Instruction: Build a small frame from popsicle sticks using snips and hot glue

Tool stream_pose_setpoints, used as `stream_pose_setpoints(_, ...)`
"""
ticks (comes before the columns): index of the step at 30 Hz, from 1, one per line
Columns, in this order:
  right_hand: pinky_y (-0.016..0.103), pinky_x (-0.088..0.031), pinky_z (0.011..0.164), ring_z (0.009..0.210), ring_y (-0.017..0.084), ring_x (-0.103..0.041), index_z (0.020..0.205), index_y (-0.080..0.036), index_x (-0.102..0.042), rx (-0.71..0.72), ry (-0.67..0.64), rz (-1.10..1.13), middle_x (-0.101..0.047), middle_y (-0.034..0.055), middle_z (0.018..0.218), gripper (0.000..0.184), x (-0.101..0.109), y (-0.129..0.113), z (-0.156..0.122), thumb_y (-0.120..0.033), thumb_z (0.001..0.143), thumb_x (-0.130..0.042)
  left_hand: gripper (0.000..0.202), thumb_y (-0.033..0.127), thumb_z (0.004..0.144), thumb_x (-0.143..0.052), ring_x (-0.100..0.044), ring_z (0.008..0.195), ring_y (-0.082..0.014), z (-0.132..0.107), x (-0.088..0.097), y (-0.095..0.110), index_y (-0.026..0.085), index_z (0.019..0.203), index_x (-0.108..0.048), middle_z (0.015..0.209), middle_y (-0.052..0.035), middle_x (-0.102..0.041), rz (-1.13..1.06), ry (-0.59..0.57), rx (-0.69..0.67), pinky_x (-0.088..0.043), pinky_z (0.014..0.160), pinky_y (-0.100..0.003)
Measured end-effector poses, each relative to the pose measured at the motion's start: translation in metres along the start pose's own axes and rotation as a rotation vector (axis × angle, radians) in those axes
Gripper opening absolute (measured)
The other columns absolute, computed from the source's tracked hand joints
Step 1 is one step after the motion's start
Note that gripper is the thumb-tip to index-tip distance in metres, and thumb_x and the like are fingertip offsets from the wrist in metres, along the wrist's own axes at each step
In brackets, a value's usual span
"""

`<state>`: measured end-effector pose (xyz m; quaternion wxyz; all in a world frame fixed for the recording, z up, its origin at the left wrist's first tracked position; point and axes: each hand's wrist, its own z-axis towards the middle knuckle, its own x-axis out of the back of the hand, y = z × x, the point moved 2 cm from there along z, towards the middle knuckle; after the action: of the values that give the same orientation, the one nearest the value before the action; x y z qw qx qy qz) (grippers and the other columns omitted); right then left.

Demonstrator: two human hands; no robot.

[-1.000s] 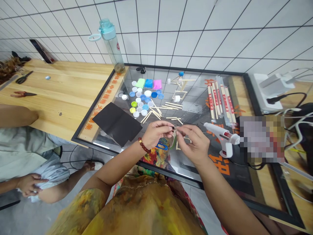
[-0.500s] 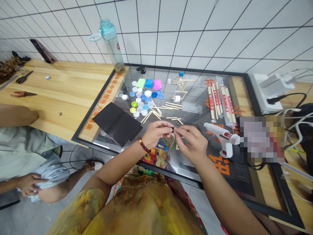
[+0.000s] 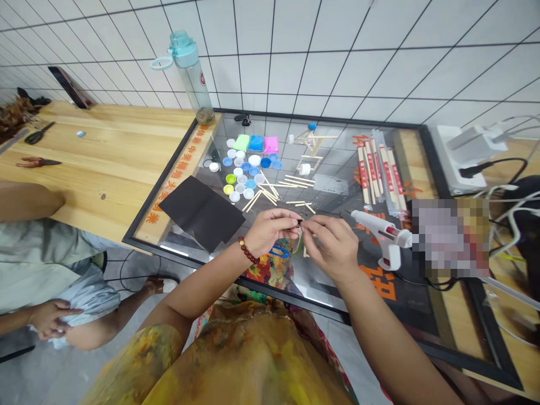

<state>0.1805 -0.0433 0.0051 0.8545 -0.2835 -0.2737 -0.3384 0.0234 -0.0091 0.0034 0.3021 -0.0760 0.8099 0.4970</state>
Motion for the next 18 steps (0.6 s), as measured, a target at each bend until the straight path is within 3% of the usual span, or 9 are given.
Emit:
stream_pose_setpoints(12,0.033,-0.050,0.071,0.081,0.019,-0.062,0.094,-0.023,-0.058,-0.133,-0.024,0.094,-0.065,0.0051,0.089,0.013,-0.0018,-0.0037,0.0034,-0.016,0.083,-0.059,0.031,0.028,0.059,-0.083,-0.060,0.056,-0.0087,-0.0012,-0.0031,-0.0020,0.011,0.080,-0.069,0.066,-0.0017,-0.066,0.067,0.009,-0.082,-0.049,0.061,-0.026)
stream_pose_setpoints(18,0.031,-0.050,0.067,0.070,0.015,-0.058,0.097,-0.023,-0.059,-0.217,0.031,0.186,-0.064,0.0039,0.088,0.017,0.0012,-0.0073,0.0080,-0.016,0.082,-0.061,0.029,0.030,0.062,-0.081,-0.059,0.056,-0.0080,-0.0019,-0.0033,0.0017,0.011,0.080,-0.068,0.063,-0.0011,-0.063,0.036,-0.012,-0.040,-0.048,0.058,-0.022)
